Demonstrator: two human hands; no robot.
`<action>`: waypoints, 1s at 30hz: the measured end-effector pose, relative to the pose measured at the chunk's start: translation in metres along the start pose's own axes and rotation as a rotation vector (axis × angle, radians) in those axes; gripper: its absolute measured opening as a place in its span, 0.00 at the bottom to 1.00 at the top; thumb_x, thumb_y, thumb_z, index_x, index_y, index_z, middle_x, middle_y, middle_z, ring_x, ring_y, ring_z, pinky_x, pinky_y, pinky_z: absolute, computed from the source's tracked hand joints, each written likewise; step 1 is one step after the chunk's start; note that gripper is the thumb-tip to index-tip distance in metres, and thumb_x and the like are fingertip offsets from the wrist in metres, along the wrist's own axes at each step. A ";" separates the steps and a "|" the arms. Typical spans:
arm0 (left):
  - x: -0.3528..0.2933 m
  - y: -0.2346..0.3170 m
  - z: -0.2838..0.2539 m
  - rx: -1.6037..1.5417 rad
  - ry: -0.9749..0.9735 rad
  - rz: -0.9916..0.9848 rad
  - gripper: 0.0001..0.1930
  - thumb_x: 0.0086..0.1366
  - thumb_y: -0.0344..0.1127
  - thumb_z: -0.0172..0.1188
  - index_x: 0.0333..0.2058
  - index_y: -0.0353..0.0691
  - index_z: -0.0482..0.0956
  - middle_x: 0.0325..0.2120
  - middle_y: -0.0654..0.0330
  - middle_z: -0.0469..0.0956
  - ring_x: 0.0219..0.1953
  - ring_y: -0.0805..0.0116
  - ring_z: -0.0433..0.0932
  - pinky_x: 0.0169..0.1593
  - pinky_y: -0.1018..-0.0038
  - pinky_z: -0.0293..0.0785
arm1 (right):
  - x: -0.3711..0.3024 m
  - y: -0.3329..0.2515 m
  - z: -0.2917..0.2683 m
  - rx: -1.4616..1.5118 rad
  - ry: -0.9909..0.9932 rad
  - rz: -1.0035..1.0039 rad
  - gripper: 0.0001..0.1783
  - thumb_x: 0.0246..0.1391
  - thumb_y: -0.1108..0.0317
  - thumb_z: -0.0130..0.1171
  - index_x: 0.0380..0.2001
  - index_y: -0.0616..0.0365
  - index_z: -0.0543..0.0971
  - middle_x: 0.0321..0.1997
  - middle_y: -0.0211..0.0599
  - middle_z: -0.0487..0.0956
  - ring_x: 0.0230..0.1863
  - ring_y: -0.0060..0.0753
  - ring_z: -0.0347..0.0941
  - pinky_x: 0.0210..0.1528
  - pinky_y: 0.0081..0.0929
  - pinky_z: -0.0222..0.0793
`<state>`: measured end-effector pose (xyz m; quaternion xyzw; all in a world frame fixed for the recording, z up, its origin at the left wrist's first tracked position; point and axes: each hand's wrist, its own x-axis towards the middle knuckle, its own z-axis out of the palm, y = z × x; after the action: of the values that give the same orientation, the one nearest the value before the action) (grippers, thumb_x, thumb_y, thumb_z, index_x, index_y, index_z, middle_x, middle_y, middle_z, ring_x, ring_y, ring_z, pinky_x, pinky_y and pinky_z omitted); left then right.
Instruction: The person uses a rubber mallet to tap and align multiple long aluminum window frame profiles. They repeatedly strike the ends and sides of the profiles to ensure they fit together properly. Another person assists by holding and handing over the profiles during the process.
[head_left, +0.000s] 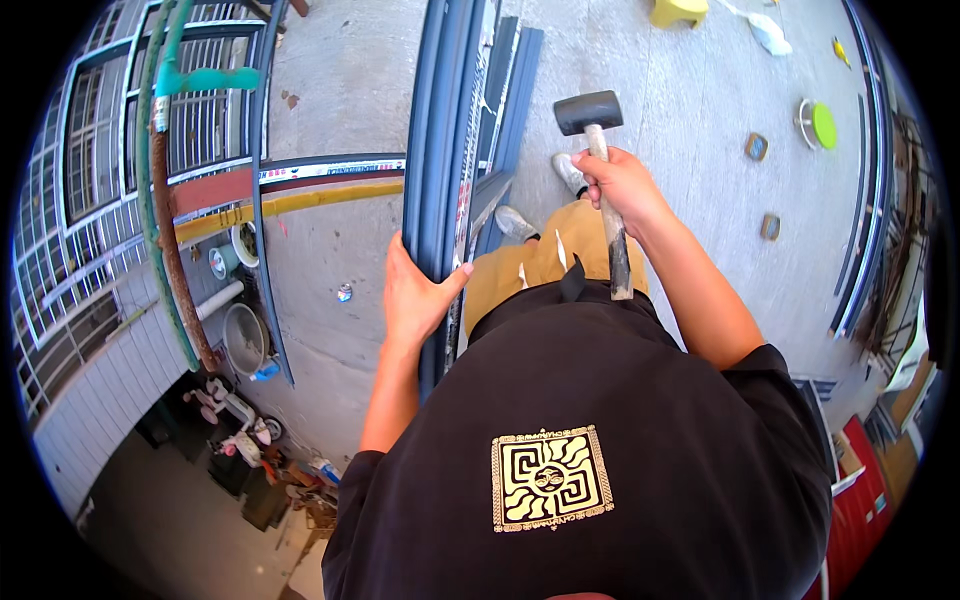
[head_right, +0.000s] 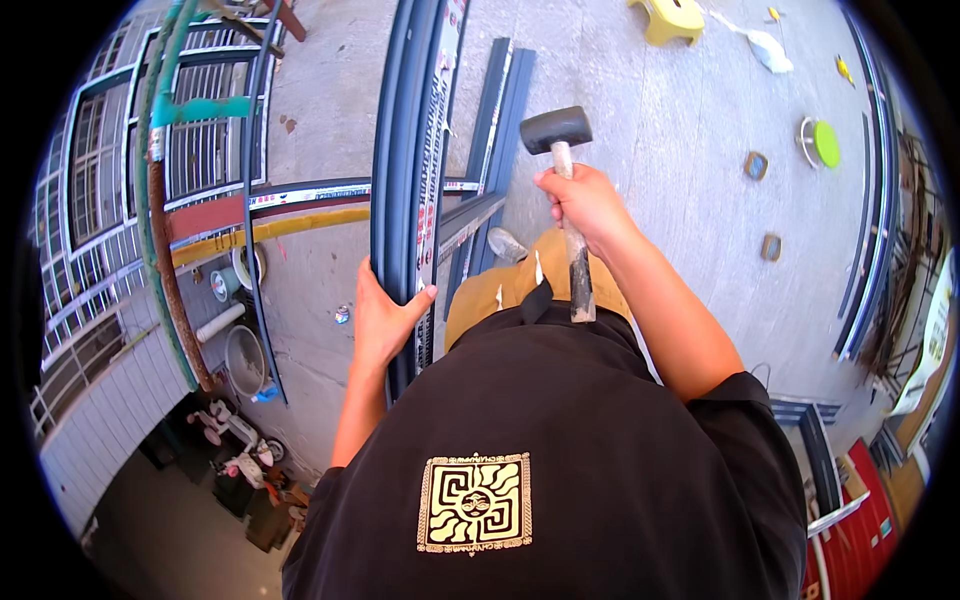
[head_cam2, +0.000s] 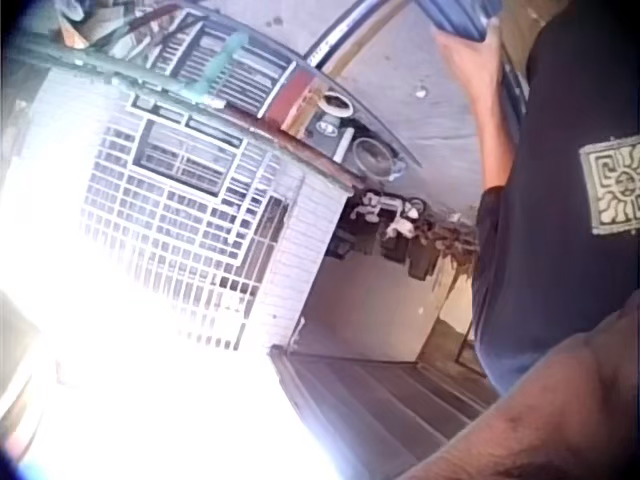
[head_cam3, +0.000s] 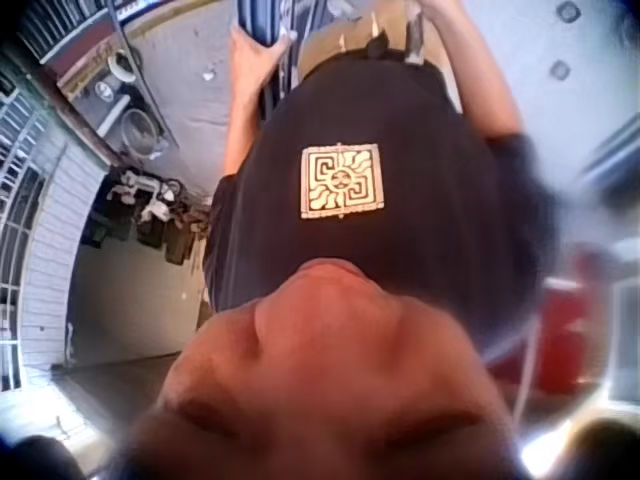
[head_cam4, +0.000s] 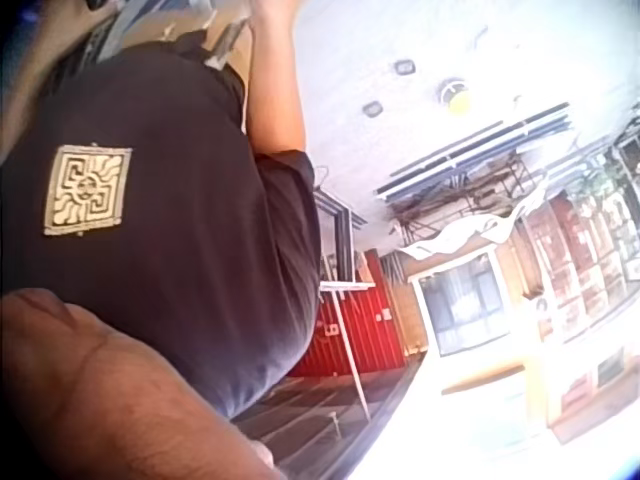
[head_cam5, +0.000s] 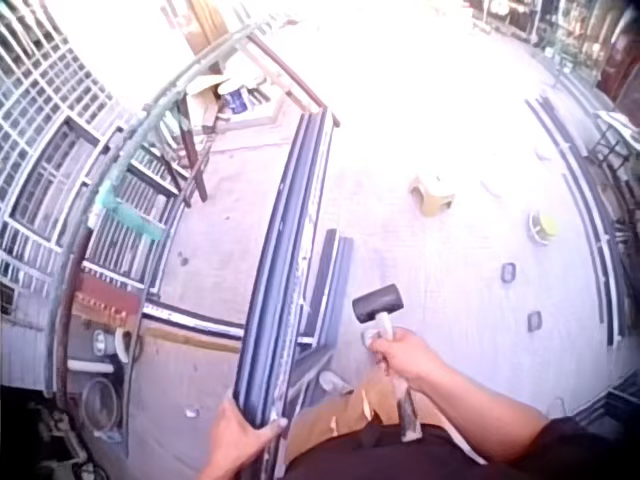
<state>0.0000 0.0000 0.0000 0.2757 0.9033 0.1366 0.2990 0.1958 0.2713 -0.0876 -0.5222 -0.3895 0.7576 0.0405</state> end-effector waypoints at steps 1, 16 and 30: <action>-0.001 0.004 0.001 -0.018 0.018 0.009 0.54 0.56 0.47 0.81 0.72 0.30 0.58 0.64 0.37 0.73 0.67 0.43 0.75 0.70 0.55 0.70 | -0.008 0.001 0.005 0.021 -0.025 0.012 0.14 0.63 0.62 0.72 0.42 0.57 0.79 0.30 0.26 0.78 0.24 0.19 0.70 0.26 0.23 0.68; 0.006 -0.011 0.003 -0.108 -0.004 0.026 0.55 0.54 0.44 0.82 0.72 0.28 0.57 0.60 0.37 0.76 0.62 0.46 0.78 0.67 0.58 0.73 | -0.015 0.077 0.109 0.336 -0.397 0.090 0.23 0.65 0.73 0.63 0.62 0.64 0.72 0.61 0.42 0.83 0.28 0.18 0.72 0.32 0.23 0.73; 0.005 -0.002 0.000 -0.148 -0.013 0.017 0.51 0.52 0.40 0.81 0.70 0.29 0.63 0.58 0.42 0.78 0.61 0.54 0.80 0.67 0.61 0.73 | -0.022 0.082 0.106 0.429 -0.471 0.114 0.22 0.66 0.74 0.60 0.62 0.61 0.71 0.67 0.44 0.78 0.32 0.21 0.74 0.34 0.25 0.75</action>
<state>-0.0043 0.0016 -0.0036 0.2613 0.8865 0.2038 0.3230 0.1469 0.1460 -0.1074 -0.3330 -0.1897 0.9235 0.0159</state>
